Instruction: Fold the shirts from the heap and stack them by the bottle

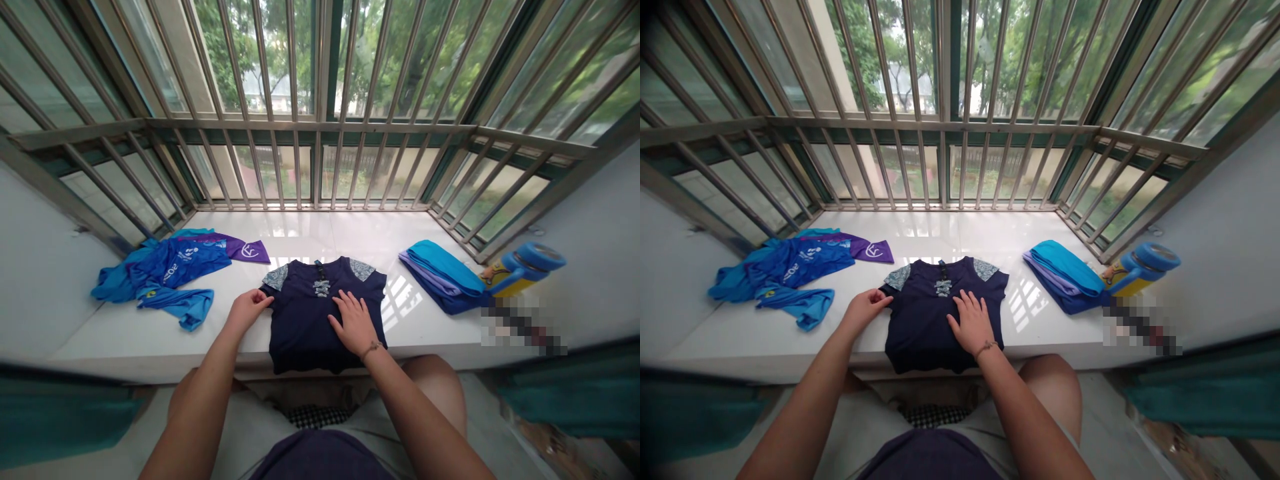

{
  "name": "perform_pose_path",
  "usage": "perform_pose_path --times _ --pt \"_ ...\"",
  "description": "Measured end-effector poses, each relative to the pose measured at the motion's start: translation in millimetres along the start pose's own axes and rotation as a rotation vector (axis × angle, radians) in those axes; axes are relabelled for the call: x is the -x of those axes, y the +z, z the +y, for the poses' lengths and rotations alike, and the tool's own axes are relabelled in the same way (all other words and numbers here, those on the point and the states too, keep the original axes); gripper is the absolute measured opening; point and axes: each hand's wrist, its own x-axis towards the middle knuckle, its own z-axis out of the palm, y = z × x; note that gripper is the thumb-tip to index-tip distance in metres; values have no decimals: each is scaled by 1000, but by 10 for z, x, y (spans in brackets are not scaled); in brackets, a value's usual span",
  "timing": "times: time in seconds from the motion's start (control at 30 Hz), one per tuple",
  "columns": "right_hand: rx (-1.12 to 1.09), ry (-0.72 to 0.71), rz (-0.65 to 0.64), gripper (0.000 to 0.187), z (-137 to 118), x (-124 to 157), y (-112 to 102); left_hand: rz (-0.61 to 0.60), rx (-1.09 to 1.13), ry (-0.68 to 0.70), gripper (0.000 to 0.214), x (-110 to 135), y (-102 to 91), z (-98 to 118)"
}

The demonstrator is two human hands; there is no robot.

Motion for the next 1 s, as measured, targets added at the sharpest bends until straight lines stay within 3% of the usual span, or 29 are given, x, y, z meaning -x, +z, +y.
perform_pose_path --times 0.13,0.23,0.3,0.37,0.43,0.5,0.6,0.83,0.9,1.0 --pt "-7 -3 6 58 3 -7 6 6 -142 -234 26 101 -160 -219" --pt "-12 -2 13 58 1 -8 8 106 -367 -277 18 174 -216 -321" --pt "-12 -3 14 57 -1 -8 7 236 -432 -182 19 190 -204 -313" --pt "-8 -3 12 57 0 -9 6 279 -450 11 29 166 -138 -240" --pt "-3 -2 8 57 5 -13 8 188 -475 198 35 100 -16 -124" --pt "2 0 5 57 6 -16 12 40 -530 294 39 0 142 -1" --pt "7 4 3 57 -12 2 32 -94 -635 270 49 -200 359 129" --pt "-59 9 74 46 60 35 -45 -114 -673 227 60 -611 484 120" --pt "-64 102 131 43 216 -69 -180 -74 -659 257 60 -623 497 84" --pt "34 375 177 41 555 -340 -422 -24 -632 285 59 -576 522 50"
